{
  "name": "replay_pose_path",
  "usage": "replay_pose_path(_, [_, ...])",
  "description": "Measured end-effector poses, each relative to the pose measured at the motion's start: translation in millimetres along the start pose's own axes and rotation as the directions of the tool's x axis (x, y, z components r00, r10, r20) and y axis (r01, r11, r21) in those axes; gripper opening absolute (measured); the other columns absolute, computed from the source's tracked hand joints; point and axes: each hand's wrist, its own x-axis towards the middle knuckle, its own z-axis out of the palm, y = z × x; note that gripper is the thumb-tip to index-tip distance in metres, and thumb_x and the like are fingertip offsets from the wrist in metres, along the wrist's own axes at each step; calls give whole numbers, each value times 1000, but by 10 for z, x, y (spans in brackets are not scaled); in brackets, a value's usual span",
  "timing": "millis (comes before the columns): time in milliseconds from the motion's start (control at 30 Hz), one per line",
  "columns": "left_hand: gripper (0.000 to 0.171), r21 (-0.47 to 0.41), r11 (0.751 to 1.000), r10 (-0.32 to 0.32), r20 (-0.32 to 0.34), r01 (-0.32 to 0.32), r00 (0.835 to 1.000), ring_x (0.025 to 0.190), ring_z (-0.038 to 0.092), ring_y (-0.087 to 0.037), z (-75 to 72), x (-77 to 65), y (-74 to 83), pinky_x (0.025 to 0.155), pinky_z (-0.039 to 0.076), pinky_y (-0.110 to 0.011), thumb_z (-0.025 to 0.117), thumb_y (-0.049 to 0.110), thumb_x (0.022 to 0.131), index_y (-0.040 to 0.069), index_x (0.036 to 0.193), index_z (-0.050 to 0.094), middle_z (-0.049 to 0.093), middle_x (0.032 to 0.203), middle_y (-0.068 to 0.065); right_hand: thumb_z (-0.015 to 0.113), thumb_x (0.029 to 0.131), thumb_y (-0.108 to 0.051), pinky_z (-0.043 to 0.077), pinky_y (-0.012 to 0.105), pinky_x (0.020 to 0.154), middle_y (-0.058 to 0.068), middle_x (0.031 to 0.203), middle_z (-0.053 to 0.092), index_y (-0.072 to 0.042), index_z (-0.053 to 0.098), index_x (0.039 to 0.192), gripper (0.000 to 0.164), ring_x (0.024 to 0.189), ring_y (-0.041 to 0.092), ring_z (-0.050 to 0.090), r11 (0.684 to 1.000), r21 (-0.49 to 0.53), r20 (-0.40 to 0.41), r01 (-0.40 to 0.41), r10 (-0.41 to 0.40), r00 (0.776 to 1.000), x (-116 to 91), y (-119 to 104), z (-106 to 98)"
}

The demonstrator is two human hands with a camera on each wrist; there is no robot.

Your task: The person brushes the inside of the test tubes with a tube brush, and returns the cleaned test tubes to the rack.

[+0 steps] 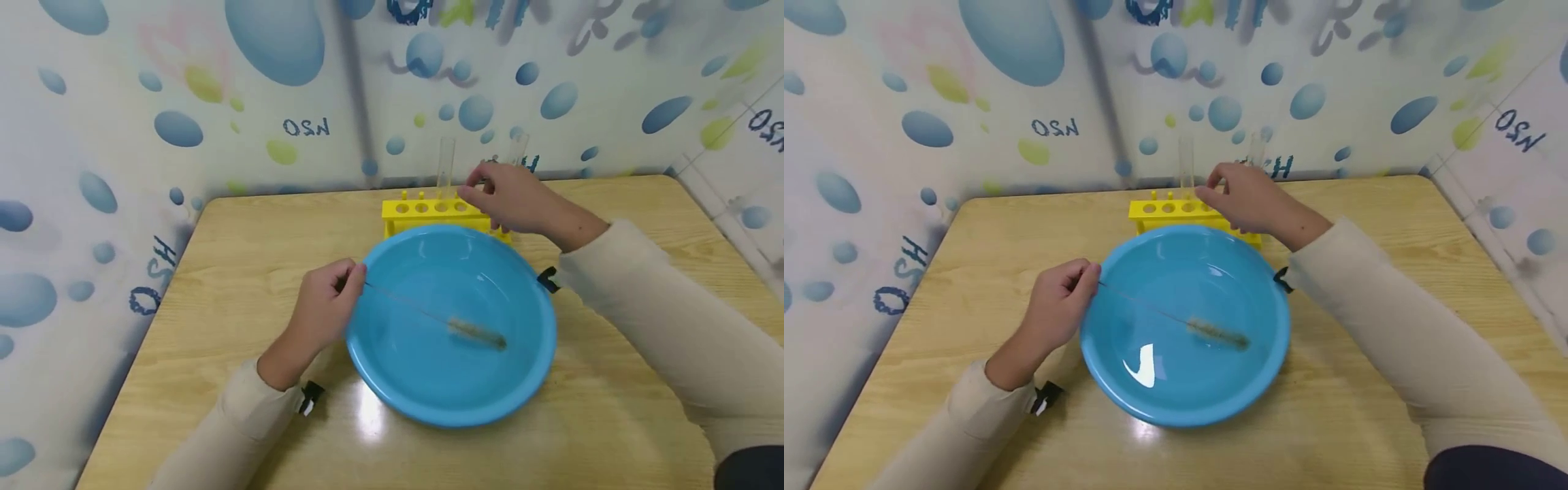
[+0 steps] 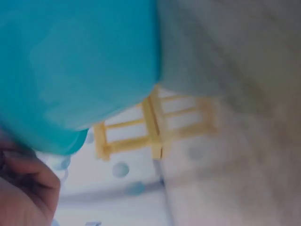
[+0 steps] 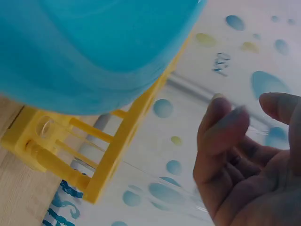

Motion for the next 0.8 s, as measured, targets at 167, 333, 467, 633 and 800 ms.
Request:
replay_pose_path(167, [38, 105, 994, -52, 69, 45, 996, 53, 42, -14, -185, 11, -18, 48, 35, -23, 52, 27, 105, 11, 71, 60, 48, 61, -1, 53, 103, -40, 51, 32, 61, 10, 92, 67, -10, 67, 114, 35, 73, 22, 61, 996, -64, -67, 69, -73, 995, -451, 101, 45])
replay_pose_path(333, [37, 164, 983, -100, 114, 81, 988, 51, 46, -15, -279, 43, -47, 46, 39, -26, 48, 32, 106, 12, 80, 65, 58, 65, -5, 53, 103, -39, 50, 32, 64, 5, 88, 68, -11, 70, 106, 33, 77, 20, 58, 996, -50, -145, 77, -84, 986, -708, 240, 90])
replay_pose_path(467, [35, 214, 969, -159, 146, 126, 976, 50, 48, -17, -332, 52, -55, 46, 41, -28, 47, 36, 106, 16, 86, 67, 64, 73, -4, 51, 103, -43, 50, 31, 63, 4, 89, 67, -11, 70, 109, 37, 79, 20, 58, 997, -60, -181, 56, -66, 981, -805, 321, 130])
replay_pose_path(633, [35, 288, 940, -240, 183, 181, 953, 52, 46, -18, -366, 35, -67, 48, 41, -29, 47, 40, 105, 18, 91, 68, 66, 79, -3, 52, 103, -42, 49, 29, 62, 3, 90, 68, -11, 70, 110, 37, 80, 19, 58, 994, -91, -189, 55, -72, 979, -860, 378, 164])
replay_pose_path(800, [40, 369, 908, -276, 178, 196, 944, 53, 47, -17, -397, 37, -81, 50, 41, -30, 44, 45, 105, 16, 98, 70, 63, 74, -4, 57, 102, -33, 49, 29, 61, 2, 85, 67, -11, 71, 108, 27, 77, 18, 57, 990, -116, -217, 80, -104, 971, -849, 385, 180])
